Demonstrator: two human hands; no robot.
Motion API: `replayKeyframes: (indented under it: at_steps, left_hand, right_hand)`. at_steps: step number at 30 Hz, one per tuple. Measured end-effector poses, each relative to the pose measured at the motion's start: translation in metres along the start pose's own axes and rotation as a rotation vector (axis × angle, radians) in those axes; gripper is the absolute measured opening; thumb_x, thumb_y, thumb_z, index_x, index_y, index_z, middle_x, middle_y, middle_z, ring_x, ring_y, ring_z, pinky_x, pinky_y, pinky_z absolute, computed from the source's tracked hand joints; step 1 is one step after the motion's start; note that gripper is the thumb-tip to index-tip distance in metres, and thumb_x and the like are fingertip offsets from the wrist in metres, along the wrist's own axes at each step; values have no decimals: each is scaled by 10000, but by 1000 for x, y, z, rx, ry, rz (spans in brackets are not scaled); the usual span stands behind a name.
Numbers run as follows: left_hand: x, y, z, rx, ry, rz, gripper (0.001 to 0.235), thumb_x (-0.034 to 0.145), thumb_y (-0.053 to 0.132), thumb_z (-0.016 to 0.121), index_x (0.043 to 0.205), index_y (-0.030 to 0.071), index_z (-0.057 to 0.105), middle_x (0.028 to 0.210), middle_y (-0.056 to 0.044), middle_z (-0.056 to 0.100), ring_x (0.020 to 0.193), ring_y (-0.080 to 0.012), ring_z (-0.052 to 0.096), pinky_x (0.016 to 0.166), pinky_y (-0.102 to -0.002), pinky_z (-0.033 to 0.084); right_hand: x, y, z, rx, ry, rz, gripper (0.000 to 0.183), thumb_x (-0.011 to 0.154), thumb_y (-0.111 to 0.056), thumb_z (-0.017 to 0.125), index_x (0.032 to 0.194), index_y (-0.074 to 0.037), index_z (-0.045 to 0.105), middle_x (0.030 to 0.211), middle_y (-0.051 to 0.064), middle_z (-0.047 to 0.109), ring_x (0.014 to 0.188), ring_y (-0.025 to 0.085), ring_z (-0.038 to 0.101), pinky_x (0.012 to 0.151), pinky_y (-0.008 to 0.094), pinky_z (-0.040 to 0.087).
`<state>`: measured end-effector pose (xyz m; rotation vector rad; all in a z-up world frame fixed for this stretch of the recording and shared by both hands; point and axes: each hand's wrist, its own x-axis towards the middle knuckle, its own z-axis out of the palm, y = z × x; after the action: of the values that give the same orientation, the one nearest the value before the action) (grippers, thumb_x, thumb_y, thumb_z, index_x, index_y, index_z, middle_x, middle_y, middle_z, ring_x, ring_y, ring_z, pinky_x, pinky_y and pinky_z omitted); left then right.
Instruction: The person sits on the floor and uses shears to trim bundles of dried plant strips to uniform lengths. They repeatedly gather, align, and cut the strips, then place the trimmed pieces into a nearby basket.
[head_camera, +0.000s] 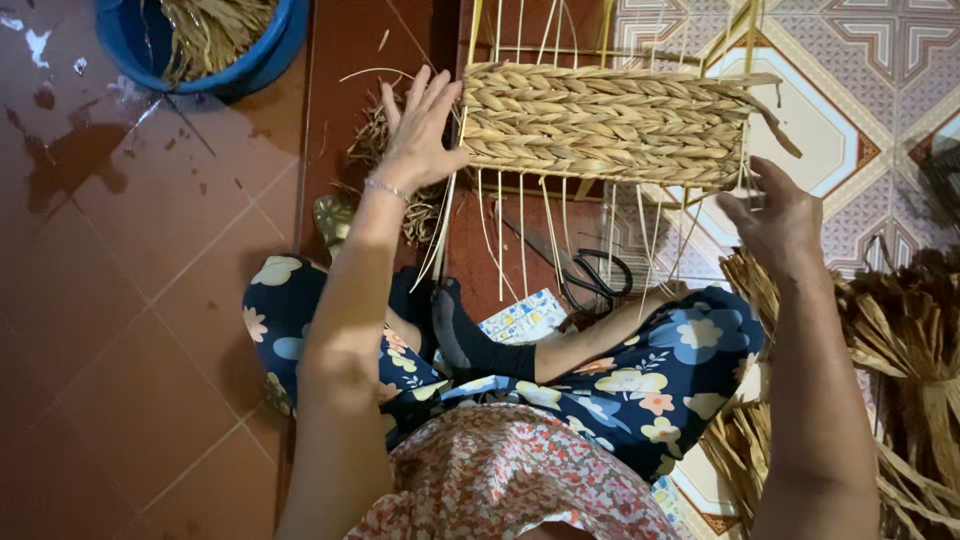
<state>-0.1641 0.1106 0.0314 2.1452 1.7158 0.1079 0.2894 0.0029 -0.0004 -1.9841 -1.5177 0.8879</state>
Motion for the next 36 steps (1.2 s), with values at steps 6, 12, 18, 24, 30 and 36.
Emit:
replayKeyframes:
  at_steps: [6, 12, 18, 24, 30, 36]
  left_hand:
    - [11, -31, -11, -171, -321, -208, 627, 869, 119, 609, 1482, 194, 501, 1497, -60, 548, 1366, -278, 440, 1202, -530, 167]
    - [21, -82, 75, -484, -168, -272, 355, 975, 94, 590, 1306, 160, 699, 1285, -89, 682, 989, -274, 624, 964, -397, 544]
    - [26, -97, 148, -462, 69, -24, 287, 955, 46, 662, 1217, 87, 771, 1124, -143, 728, 985, -205, 645, 894, -334, 561]
    - [20, -90, 96, -1020, -361, -324, 328, 881, -2, 556, 1164, 49, 713, 1158, -117, 711, 941, -169, 707, 842, -311, 626]
    - [46, -108, 103, -573, 232, -158, 323, 1026, 338, 603, 1043, 39, 724, 997, -87, 703, 916, -223, 653, 831, -390, 519]
    - [80, -67, 136, -631, 165, -164, 460, 1077, 368, 605, 888, -49, 658, 875, -133, 616, 809, -224, 587, 761, -391, 497]
  right_hand:
    - [5, 38, -3, 52, 36, -27, 335, 1059, -38, 608, 1384, -62, 685, 1089, 125, 761, 902, 199, 754, 699, 318, 579]
    - [19, 57, 10, -460, 355, -458, 104, 1047, -63, 748, 1123, -119, 791, 1019, 107, 776, 861, 302, 728, 798, 405, 577]
    - [29, 77, 50, -423, 364, -330, 213, 837, -103, 764, 1045, -58, 748, 969, 162, 729, 871, 293, 682, 753, 368, 545]
    - [42, 88, 48, 462, -44, 150, 324, 969, -170, 637, 1245, -17, 709, 1037, 91, 746, 877, 152, 705, 784, 276, 563]
    - [47, 100, 45, 279, 245, -43, 418, 1140, -334, 582, 1232, 52, 714, 1053, 118, 720, 962, 171, 664, 863, 292, 518]
    - [75, 91, 48, 407, 215, 163, 388, 1113, -331, 618, 1137, 36, 741, 984, 130, 713, 852, 201, 605, 774, 357, 486]
